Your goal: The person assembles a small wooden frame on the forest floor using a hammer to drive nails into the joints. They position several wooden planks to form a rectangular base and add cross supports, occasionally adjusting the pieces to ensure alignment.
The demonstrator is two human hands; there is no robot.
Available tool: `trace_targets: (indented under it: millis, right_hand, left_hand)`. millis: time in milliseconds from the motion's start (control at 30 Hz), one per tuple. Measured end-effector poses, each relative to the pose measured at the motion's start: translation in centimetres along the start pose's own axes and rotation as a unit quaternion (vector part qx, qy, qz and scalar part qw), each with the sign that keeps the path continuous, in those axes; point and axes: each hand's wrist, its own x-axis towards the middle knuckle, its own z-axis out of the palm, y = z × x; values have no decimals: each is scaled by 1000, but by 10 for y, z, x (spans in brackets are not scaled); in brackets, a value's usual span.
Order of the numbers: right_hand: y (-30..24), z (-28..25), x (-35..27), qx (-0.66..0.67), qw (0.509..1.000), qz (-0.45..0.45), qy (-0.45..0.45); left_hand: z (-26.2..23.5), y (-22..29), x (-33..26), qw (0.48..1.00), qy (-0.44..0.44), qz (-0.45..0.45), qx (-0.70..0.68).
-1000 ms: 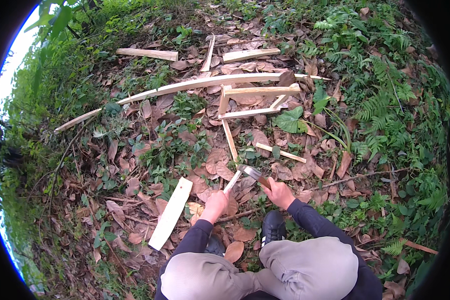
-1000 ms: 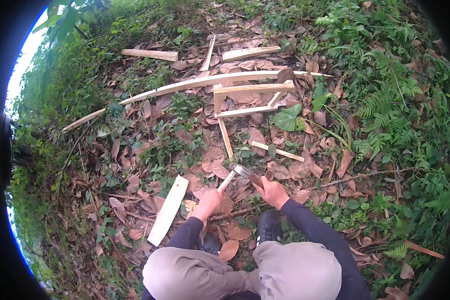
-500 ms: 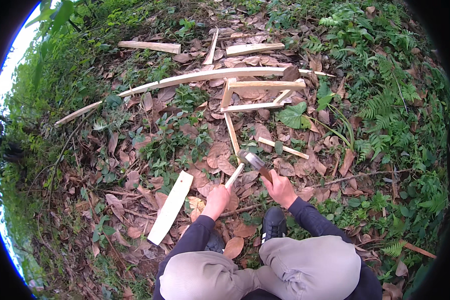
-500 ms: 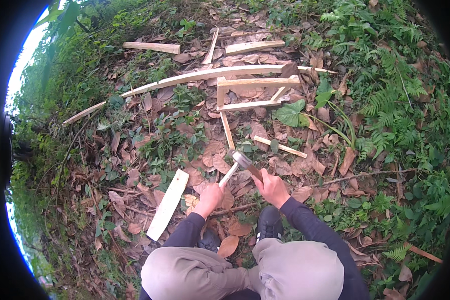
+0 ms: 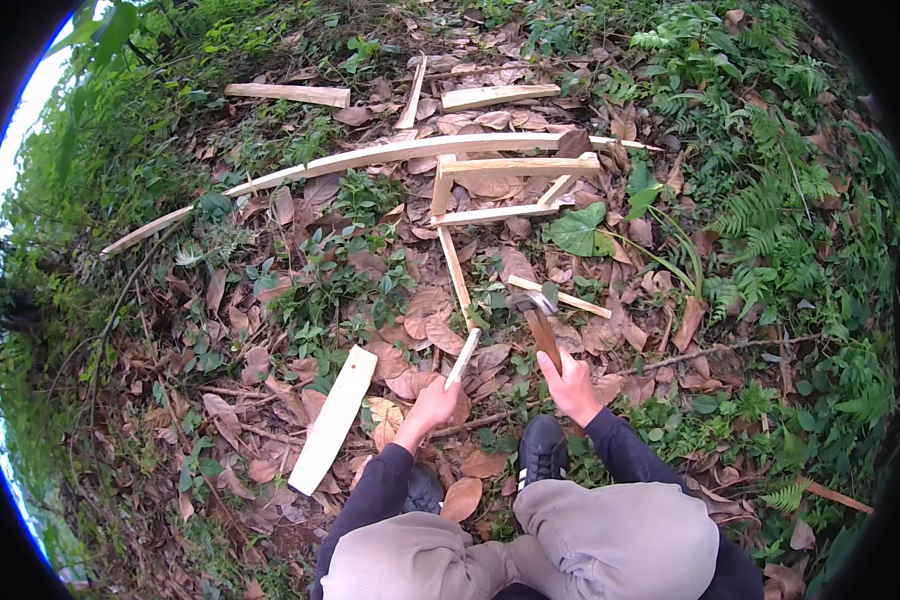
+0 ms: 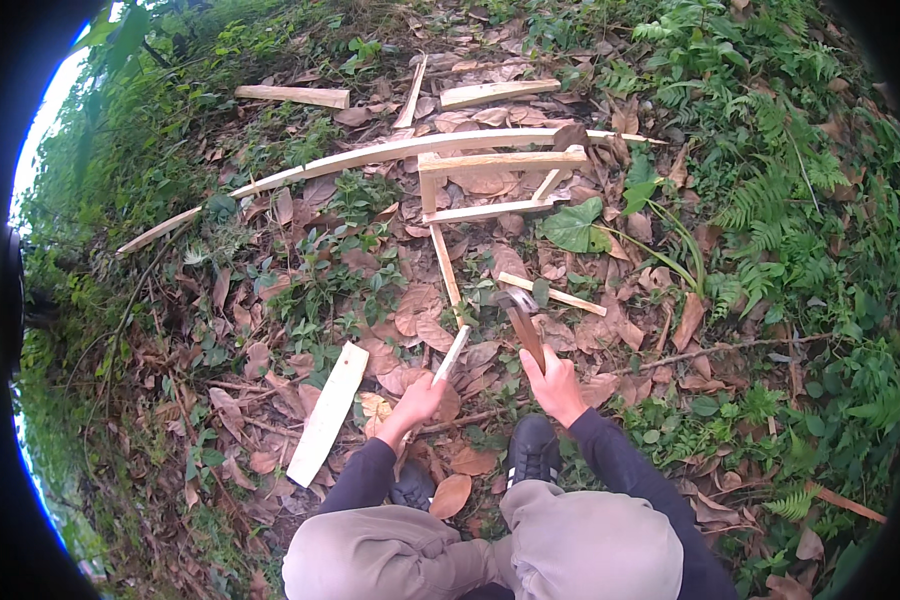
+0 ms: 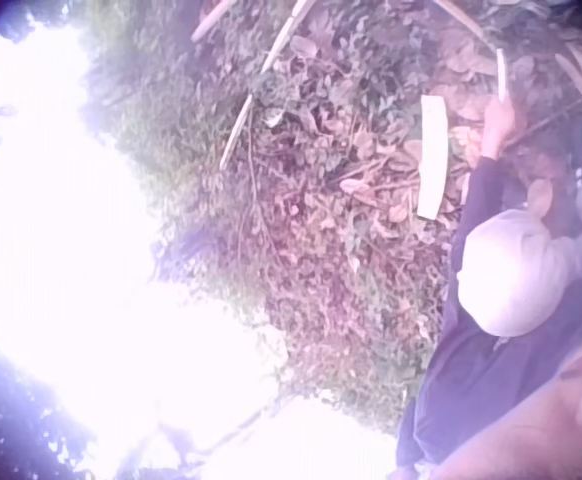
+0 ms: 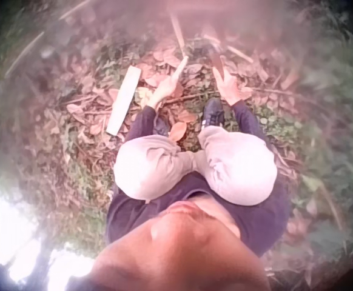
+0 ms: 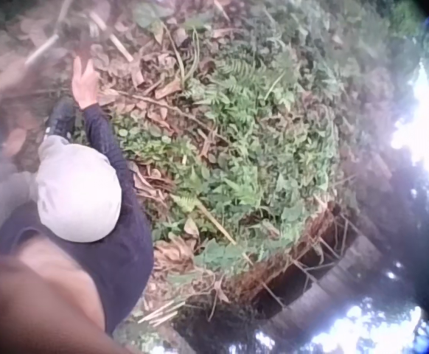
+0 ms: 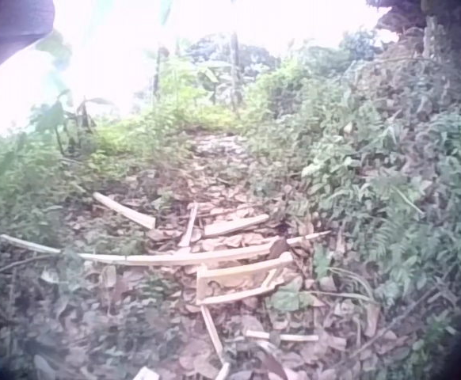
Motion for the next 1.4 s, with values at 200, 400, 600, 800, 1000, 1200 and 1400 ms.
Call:
trace_targets:
  millis: [200,400,600,800,1000,1200,1400]
  right_hand:
    - [-5,57,-41,106,987,122,-8]
    - [-4,90,-60,82,988,129,-39]
    - [11,51,-43,50,989,131,-45]
    - [22,-19,22,-91,988,79,-98]
    - [37,-62,115,-217,954,-124,-168]
    - [40,-54,153,-255,933,-207,-150]
    - [36,-48,159,-202,955,-126,-175]
  left_hand:
    - [35,3,-11,948,-57,-52,-309]
    - [81,4,-8,911,-35,47,-408]
    - [42,36,-6,982,-129,-20,-135]
    - [28,61,-6,994,48,100,12]
    - [31,47,-5,995,49,89,20]
    - [8,50,21,961,164,219,32]
    - [-49,77,89,845,203,411,276]
